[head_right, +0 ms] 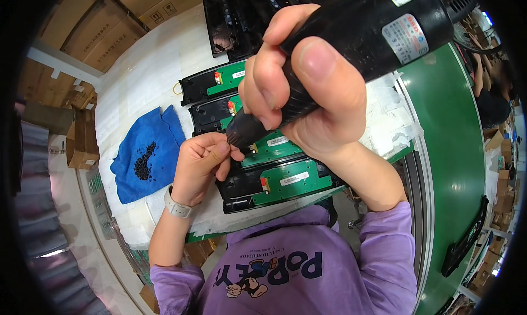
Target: Assembling components and securing parts with screws on printer toner cartridges at a workbench.
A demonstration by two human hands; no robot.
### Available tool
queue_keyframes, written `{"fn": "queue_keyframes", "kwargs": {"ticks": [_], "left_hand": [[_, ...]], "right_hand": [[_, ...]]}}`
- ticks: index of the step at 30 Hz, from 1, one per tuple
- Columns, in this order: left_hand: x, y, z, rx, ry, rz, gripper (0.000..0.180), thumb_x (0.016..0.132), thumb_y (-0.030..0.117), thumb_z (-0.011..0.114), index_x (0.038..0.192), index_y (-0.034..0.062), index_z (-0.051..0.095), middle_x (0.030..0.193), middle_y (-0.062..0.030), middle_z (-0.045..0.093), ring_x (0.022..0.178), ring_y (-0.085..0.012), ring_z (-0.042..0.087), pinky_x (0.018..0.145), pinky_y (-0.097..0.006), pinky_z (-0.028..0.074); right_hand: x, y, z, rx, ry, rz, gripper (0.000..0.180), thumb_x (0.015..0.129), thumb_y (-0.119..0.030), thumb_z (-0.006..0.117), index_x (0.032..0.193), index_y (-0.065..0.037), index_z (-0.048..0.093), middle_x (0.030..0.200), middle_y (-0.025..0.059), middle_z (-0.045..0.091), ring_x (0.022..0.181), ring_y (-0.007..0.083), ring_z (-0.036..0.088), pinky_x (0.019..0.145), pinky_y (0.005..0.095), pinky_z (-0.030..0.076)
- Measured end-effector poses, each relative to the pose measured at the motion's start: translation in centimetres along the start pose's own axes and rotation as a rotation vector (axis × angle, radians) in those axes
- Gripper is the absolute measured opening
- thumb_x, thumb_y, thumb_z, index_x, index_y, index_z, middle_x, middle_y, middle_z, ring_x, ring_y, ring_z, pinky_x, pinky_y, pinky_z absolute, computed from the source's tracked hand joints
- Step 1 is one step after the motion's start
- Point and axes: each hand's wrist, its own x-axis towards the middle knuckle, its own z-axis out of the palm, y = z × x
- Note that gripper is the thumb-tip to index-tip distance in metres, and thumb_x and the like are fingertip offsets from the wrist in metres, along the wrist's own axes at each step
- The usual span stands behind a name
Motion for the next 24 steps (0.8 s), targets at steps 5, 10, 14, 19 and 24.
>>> {"fn": "queue_keyframes", "kwargs": {"ticks": [5,10,14,19,24], "left_hand": [[-0.2,0.3,0.6,0.121,-0.017,0.039,0.010,0.086,0.005,0.058,0.091,-0.0039,0.060,0.081,-0.0128,0.065,0.051,-0.0077,0.052,0.047,-0.018,0.041],[-0.4,-0.1,0.5,0.288,-0.090,0.113,0.010,0.085,0.001,0.058,0.091,-0.0061,0.061,0.080,-0.0118,0.065,0.055,-0.0083,0.056,0.052,-0.019,0.045],[-0.6,0.3,0.7,0.277,-0.120,0.094,0.010,0.085,0.003,0.057,0.088,-0.0056,0.063,0.079,-0.0103,0.065,0.054,-0.0074,0.055,0.050,-0.018,0.044],[0.1,-0.1,0.4,0.362,0.114,0.189,0.013,0.086,0.006,0.058,0.084,-0.0041,0.065,0.071,-0.0060,0.062,0.050,-0.0053,0.051,0.046,-0.017,0.039],[0.4,-0.2,-0.2,0.361,0.129,0.169,0.014,0.086,0.010,0.059,0.086,-0.0025,0.065,0.066,-0.0021,0.058,0.051,-0.0039,0.050,0.047,-0.016,0.039]], "right_hand": [[0.0,-0.3,-0.1,0.023,0.028,0.028,0.038,0.089,-0.039,0.044,0.106,-0.005,0.044,0.061,-0.0004,0.045,0.045,0.0101,0.042,0.055,0.0293,0.041],[-0.1,-0.4,0.8,0.120,0.342,0.118,0.027,0.088,-0.029,0.043,0.093,-0.003,0.051,0.056,0.0035,0.046,0.041,0.0137,0.041,0.044,0.0297,0.036],[-0.6,-1.0,0.5,0.178,0.419,0.144,0.028,0.089,-0.029,0.042,0.095,-0.003,0.050,0.056,0.0025,0.046,0.040,0.0134,0.041,0.045,0.0314,0.038],[-2.7,-1.2,-0.1,-0.233,0.115,0.222,0.041,0.082,-0.039,0.058,0.097,-0.004,0.043,0.055,0.0001,0.043,0.039,0.0105,0.040,0.043,0.0265,0.038],[-3.3,-0.6,0.7,-0.280,0.148,0.235,0.022,0.069,-0.004,0.063,0.087,0.002,0.053,0.067,0.0048,0.054,0.058,0.0094,0.052,0.053,0.0216,0.040]]}}
